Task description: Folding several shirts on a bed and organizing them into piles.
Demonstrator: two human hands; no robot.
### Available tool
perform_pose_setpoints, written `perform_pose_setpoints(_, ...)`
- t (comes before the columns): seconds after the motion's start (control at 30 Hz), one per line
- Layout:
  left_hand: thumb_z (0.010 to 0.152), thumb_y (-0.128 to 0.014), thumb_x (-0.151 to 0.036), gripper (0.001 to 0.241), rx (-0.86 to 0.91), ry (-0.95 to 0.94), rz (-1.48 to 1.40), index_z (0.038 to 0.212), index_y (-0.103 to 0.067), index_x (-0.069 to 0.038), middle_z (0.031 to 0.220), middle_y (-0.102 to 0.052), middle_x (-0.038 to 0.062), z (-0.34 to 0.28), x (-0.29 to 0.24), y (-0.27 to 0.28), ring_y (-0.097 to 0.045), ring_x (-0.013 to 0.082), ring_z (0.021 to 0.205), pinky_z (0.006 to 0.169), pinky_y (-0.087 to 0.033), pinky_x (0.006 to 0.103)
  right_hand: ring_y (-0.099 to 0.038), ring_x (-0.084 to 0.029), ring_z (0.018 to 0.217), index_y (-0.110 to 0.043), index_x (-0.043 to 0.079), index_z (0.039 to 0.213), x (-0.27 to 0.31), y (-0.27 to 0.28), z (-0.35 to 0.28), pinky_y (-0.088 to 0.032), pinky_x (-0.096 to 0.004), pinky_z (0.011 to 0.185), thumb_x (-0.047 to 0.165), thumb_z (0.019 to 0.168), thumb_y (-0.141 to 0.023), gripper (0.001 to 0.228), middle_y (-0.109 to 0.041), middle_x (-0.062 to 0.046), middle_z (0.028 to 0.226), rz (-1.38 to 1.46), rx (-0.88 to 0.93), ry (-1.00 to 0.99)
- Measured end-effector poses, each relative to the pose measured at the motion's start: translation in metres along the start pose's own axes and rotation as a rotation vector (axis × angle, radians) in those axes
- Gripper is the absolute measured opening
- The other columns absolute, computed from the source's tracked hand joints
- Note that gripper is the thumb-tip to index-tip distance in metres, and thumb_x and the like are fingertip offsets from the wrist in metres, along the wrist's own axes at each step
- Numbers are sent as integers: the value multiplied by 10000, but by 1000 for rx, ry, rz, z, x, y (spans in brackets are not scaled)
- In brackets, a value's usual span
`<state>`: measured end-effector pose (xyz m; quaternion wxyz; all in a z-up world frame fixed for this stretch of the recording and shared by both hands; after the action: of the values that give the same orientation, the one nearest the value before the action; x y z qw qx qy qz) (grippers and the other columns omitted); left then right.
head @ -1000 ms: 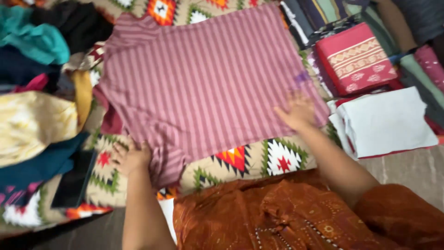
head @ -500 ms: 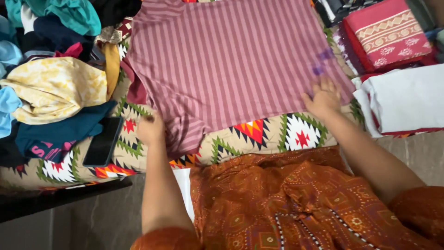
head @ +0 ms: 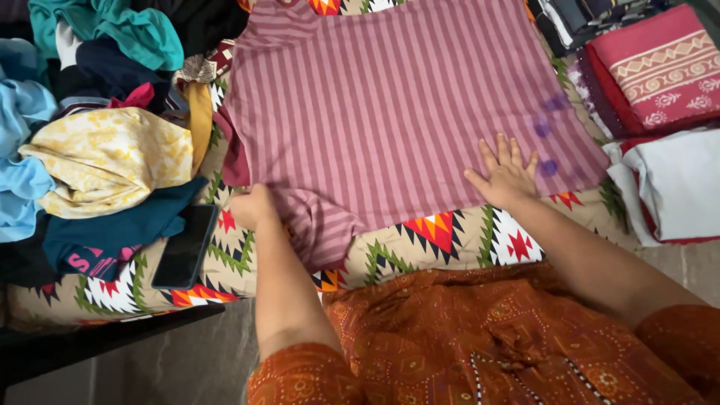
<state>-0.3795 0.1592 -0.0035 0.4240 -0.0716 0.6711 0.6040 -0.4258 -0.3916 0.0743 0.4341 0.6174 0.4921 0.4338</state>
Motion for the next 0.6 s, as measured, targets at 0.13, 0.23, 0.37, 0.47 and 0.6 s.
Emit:
perform_pose_setpoints(0.13,710,-728,-285,372,76,159,-129,940,-746,8,926,-751,237,17,-18,24,-733,413,908,871,-562,476,37,-294,1577,-142,306,1634,-2,-2,3,49,-634,1204,763,900,-364,893,-13,-76,1718,-17,-25,6)
perform_pose_setpoints(0.23,757,-789,-479,597,239,139,41,980,-738,73,993,-715,289,37,-22,15,-709,424,976,890,-548,475,30,-308,1571,-144,299,1633,-1,-3,5,42,-644,1195,766,896,-366,901,-18,-90,1717,-32,-28,5)
perform_pose_setpoints(0.37,714,-778,-426,563,200,91,141,953,-742,83,995,-707,300,56,-12,-9,-700,428,976,872,-551,475,11,-318,1571,-143,301,1635,0,-4,9,23,-646,1196,784,878,-362,924,-33,-92,1716,-59,-42,4)
perform_pose_setpoints(0.47,777,-692,-336,422,126,210,32,954,-752,43,1011,-727,284,57,-9,5,-717,424,963,852,-561,489,15,-315,1567,-132,310,1631,0,-3,13,23,-636,1201,803,873,-344,929,-22,-87,1712,-76,-24,-12)
perform_pose_setpoints(0.6,859,-655,-291,354,69,318,-72,973,-740,34,1048,-740,282,66,18,-8,-722,416,987,872,-559,493,19,-315,1565,-125,317,1629,-1,-3,14,19,-633,1203,819,867,-322,933,-13,-85,1711,-94,-19,-12)
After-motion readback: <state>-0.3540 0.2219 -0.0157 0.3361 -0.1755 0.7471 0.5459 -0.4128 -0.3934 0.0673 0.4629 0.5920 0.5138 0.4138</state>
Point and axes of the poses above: each hand's wrist, its own z-axis towards the middle knuckle, its own y-axis out of the back of the hand, x = y × z, the point moved 3 cm from there along z, towards the middle knuckle
